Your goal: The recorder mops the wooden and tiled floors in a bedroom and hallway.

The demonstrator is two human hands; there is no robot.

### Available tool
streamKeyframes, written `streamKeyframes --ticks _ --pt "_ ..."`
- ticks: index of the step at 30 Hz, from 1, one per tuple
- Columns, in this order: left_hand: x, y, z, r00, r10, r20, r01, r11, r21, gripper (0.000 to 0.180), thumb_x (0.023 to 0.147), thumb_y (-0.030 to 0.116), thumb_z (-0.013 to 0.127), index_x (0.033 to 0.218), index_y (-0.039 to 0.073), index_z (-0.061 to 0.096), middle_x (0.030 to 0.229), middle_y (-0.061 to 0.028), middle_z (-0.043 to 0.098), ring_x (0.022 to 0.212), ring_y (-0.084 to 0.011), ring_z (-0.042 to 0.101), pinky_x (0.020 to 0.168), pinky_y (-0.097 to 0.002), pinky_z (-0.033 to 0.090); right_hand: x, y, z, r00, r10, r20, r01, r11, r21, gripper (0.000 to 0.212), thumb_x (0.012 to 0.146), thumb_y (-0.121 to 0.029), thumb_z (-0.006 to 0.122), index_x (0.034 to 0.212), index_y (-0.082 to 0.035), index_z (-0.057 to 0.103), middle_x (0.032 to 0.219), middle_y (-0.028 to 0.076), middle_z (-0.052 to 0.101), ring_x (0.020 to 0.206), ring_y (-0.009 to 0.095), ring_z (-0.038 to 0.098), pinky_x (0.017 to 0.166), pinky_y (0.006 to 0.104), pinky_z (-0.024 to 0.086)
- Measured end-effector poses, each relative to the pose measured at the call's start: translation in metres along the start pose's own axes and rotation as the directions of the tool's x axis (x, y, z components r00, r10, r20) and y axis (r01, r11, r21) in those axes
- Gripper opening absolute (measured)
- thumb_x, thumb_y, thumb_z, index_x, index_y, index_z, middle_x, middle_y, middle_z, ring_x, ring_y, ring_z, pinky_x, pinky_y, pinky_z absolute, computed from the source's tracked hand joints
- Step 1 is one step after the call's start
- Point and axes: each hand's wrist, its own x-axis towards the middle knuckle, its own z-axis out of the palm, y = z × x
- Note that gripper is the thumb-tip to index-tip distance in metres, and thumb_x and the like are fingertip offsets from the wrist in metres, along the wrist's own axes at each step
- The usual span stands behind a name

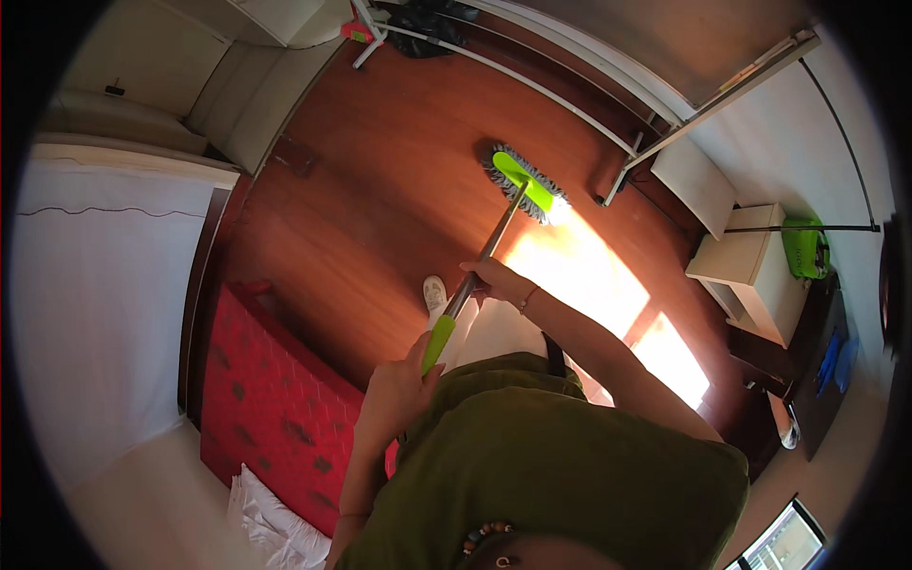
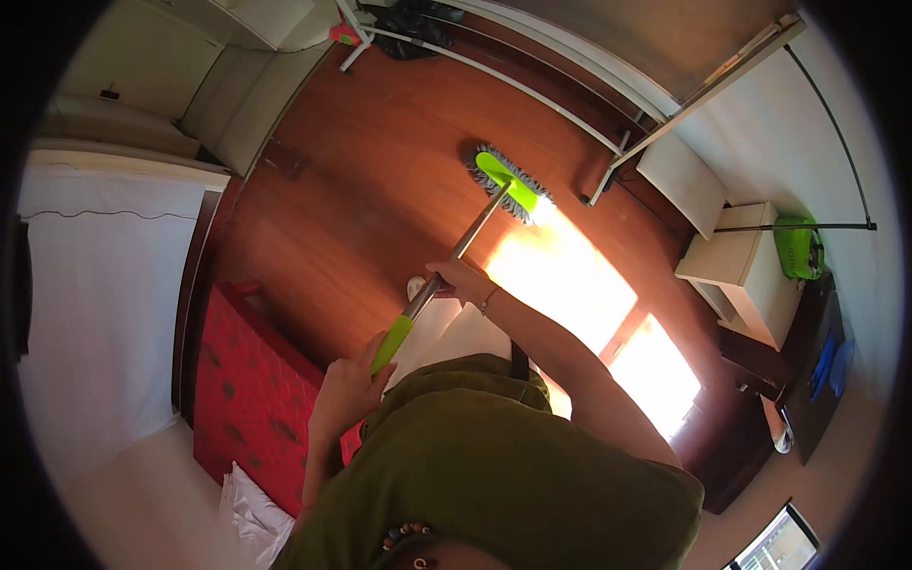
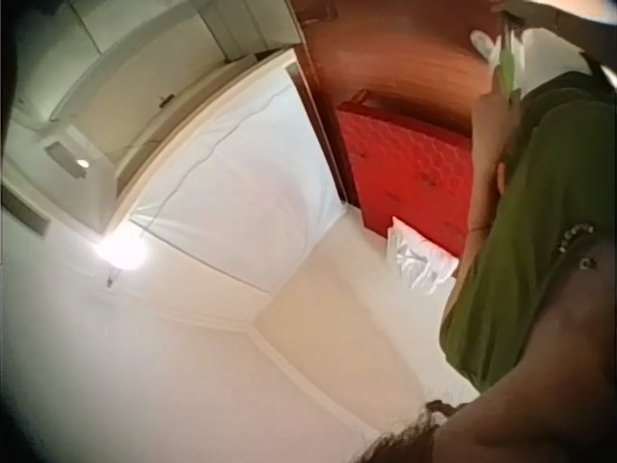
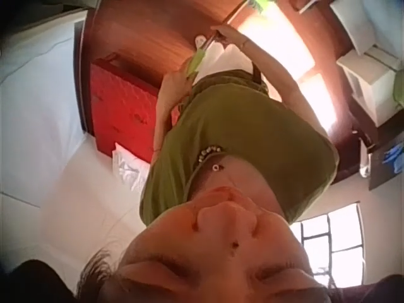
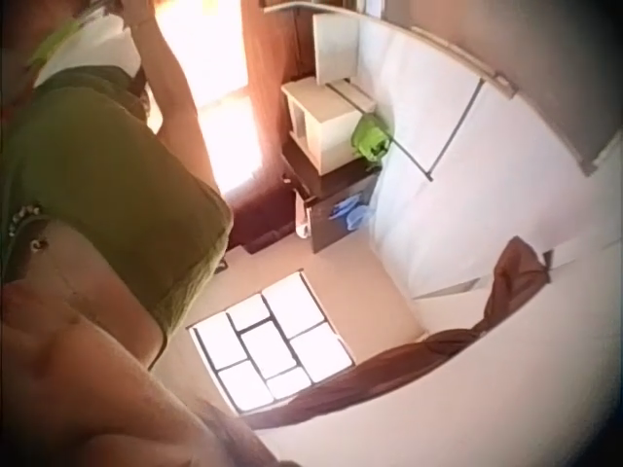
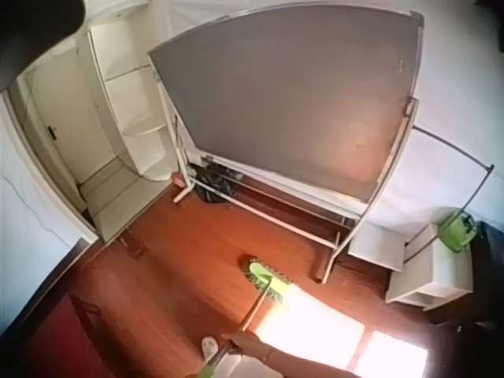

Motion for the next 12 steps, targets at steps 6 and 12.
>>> streamKeyframes --ticks 6,12 --pt "0.037 -0.014 0.046 0.984 -0.048 -0.17 0.056 0.998 0.043 0.057 0.082 0.025 0.06 0.129 0.0 0.039 0.061 -0.0216 0.059 0.059 -0.0387 0.06 0.057 -0.0474 0.047 0.049 -0.014 0.034 0.997 0.009 0.077 0.002 0.99 -0.142 0.019 0.087 -0.025 0.06 0.085 -0.007 0.054 0.077 0.006 0.061 0.068 0.019 0.064 0.064 0.0337 0.053" --pt "0.089 -0.059 0.11 0.995 -0.095 -0.01 0.096 0.99 0.105 0.082 0.075 0.023 0.064 0.137 -0.005 0.018 0.074 -0.0248 0.062 0.069 -0.0392 0.063 0.067 -0.0452 0.051 0.067 -0.008 0.033 0.994 -0.104 -0.022 0.089 0.929 -0.36 0.031 0.086 -0.033 0.061 0.096 -0.006 0.051 0.082 0.006 0.061 0.073 0.022 0.065 0.068 0.0408 0.052"
